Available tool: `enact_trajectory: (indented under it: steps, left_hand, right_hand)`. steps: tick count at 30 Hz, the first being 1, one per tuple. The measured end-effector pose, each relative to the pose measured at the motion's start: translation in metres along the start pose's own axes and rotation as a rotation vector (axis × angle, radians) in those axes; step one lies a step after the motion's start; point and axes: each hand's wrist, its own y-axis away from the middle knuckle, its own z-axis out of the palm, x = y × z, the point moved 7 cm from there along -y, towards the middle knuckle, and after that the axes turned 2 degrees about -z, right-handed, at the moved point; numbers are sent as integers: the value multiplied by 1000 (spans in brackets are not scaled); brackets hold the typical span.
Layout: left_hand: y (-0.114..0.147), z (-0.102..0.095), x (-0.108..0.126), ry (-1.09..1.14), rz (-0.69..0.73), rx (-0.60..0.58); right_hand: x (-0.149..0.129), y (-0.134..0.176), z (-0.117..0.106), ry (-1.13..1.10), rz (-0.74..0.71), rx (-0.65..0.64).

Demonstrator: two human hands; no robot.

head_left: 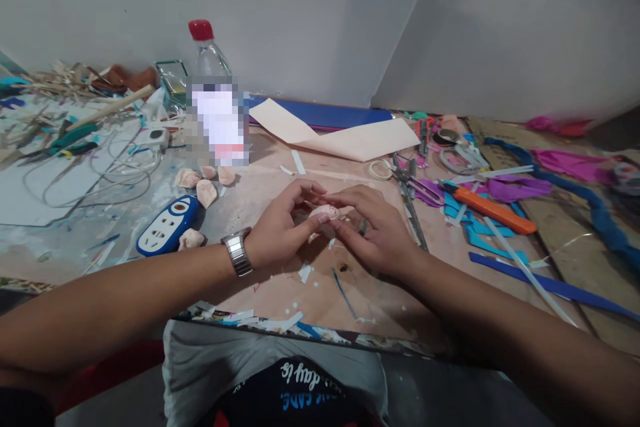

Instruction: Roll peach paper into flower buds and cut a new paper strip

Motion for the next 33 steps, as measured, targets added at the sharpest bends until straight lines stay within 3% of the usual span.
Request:
enact_trajectory:
  steps: [33]
  left_hand:
    - [-2,0,-9,33,-100,-25]
  right_hand:
    - [7,1,-1,-9,48,35]
